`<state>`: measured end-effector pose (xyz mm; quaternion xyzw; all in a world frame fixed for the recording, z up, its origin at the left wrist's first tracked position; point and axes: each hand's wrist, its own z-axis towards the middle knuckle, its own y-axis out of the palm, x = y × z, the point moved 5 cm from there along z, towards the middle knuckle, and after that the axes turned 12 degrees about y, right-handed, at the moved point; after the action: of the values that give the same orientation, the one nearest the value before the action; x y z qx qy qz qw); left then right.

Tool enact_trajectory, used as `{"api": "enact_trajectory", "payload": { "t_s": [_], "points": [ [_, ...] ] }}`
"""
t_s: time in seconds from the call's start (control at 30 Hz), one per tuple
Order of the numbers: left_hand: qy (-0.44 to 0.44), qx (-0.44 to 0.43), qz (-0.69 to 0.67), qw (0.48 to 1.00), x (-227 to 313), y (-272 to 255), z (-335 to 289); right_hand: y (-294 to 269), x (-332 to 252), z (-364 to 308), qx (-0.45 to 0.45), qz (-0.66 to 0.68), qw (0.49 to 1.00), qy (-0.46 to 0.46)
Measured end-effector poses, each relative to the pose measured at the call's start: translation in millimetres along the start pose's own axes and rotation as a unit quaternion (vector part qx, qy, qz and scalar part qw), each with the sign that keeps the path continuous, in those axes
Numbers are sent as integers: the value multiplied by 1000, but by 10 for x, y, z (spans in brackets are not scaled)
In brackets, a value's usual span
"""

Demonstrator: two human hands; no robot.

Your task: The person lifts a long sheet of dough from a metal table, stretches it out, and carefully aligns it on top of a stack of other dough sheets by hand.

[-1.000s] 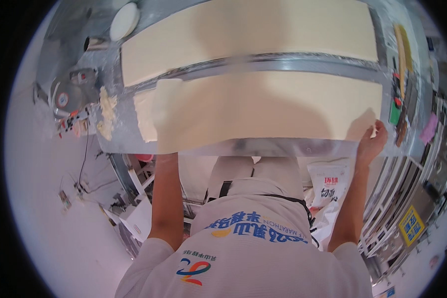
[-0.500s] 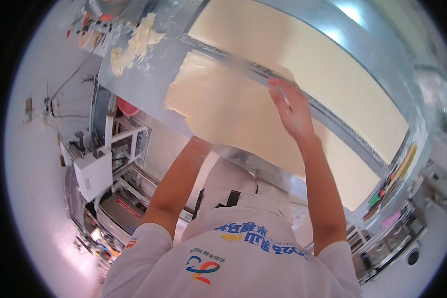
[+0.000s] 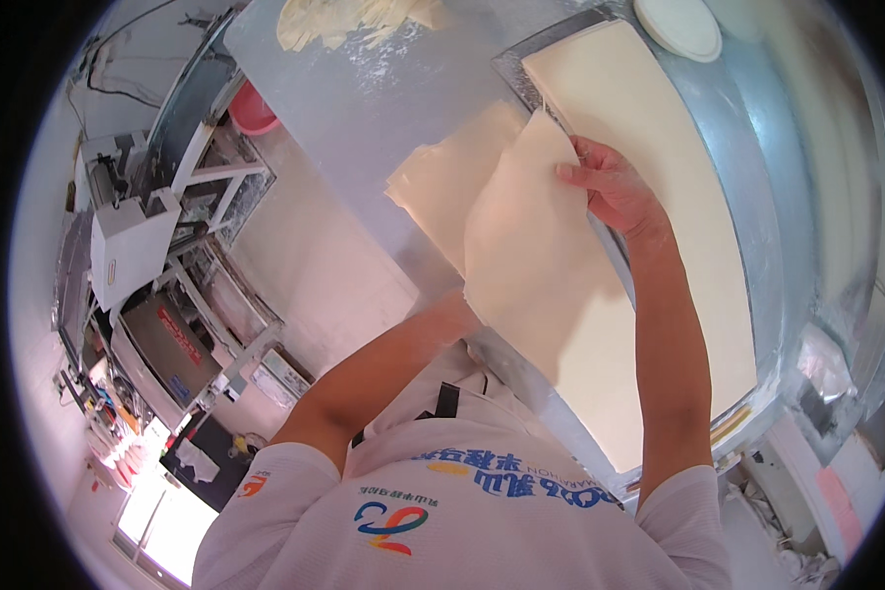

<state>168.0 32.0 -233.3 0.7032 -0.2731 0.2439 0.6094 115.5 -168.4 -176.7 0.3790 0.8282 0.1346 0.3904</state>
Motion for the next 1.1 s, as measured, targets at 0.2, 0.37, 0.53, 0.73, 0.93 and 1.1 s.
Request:
{"api": "enact_trajectory", "payload": {
  "t_s": [0.2, 0.37, 0.53, 0.73, 0.93, 1.1],
  "points": [
    [104, 52, 61, 991, 598, -616, -452, -141, -74, 443, 101, -116, 988, -3],
    [76, 301, 137, 941, 770, -971, -536, 195, -183, 604, 160, -206, 965, -36],
    [48, 441, 260, 858, 1162, -779, -283, 9, -184, 643, 353, -365, 859, -67],
    [60, 439, 531, 722, 1302, -1053, -436, 122, -152, 710, 382, -387, 829, -127],
    [125, 350, 674, 639, 1379, -999, -355, 163, -20, 397, 494, -381, 727, -286],
    [210, 16, 765, 608, 997, -291, 75, 401, 801, -456, 572, -417, 653, -268]
  ]
}}
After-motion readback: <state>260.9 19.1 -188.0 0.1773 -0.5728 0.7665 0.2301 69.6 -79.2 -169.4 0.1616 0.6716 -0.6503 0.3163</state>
